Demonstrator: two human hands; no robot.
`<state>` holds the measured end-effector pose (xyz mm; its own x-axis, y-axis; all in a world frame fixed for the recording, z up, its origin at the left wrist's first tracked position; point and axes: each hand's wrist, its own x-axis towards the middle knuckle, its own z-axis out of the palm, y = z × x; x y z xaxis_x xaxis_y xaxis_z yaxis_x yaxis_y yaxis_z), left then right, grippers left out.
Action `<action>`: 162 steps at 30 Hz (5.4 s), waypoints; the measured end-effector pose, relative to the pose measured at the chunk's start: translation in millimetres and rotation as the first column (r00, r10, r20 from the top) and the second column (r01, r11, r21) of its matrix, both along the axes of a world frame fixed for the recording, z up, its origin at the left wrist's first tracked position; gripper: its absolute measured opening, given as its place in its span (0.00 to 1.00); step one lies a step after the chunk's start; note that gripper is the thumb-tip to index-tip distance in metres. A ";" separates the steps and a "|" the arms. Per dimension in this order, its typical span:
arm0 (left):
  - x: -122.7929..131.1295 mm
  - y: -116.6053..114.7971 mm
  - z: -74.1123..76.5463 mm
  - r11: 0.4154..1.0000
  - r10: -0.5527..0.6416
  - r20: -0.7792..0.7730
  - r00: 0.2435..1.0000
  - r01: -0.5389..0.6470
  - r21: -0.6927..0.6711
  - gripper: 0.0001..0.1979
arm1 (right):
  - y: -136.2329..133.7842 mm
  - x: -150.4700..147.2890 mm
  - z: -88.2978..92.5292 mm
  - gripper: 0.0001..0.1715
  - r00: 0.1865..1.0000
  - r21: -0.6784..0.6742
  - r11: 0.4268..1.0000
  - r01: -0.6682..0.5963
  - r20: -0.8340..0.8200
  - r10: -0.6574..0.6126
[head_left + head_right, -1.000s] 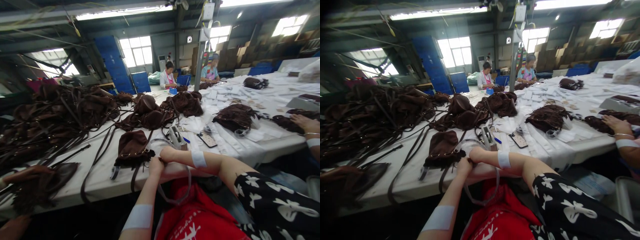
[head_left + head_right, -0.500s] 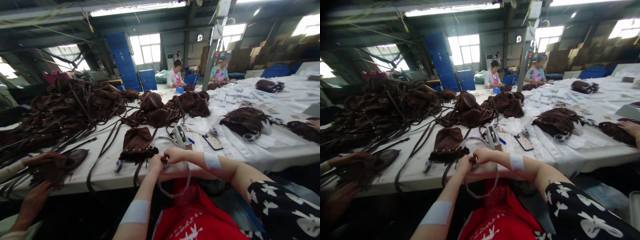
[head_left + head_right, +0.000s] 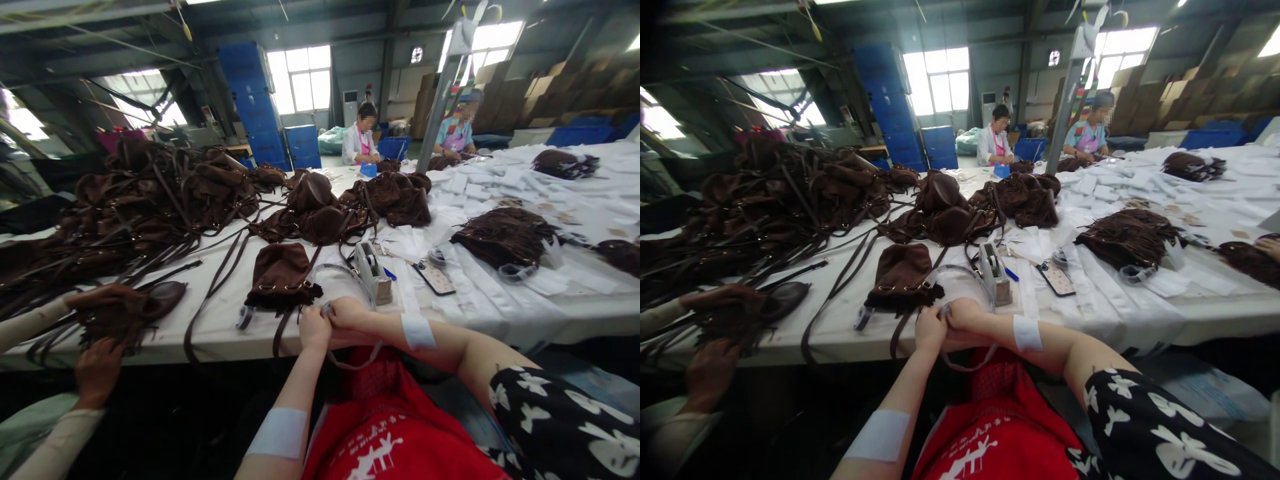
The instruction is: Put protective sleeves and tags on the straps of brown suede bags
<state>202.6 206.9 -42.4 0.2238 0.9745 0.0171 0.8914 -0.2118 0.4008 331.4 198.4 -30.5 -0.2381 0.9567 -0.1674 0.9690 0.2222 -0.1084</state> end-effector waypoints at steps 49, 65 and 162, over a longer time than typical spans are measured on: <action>-13.9 36.1 14.5 0.927 -0.361 0.005 0.932 0.360 -0.109 0.11 | -1.4 27.7 18.4 0.26 0.968 -0.006 0.970 -0.243 -0.061 0.242; -16.5 10.7 6.5 0.996 -0.066 -0.010 0.998 0.065 -0.064 0.16 | -9.0 -7.8 2.3 0.19 0.996 0.004 0.999 -0.040 -0.076 0.040; -25.5 23.9 17.2 0.960 -0.270 -0.046 0.962 0.265 -0.093 0.14 | -0.7 44.9 5.4 0.30 0.889 0.167 0.878 -0.448 -0.022 0.458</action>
<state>177.1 230.9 -25.3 0.4744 0.8763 -0.0842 0.8290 -0.4125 0.3776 376.3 197.7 -25.0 -0.6565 0.7543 0.0000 0.7512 0.6538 -0.0910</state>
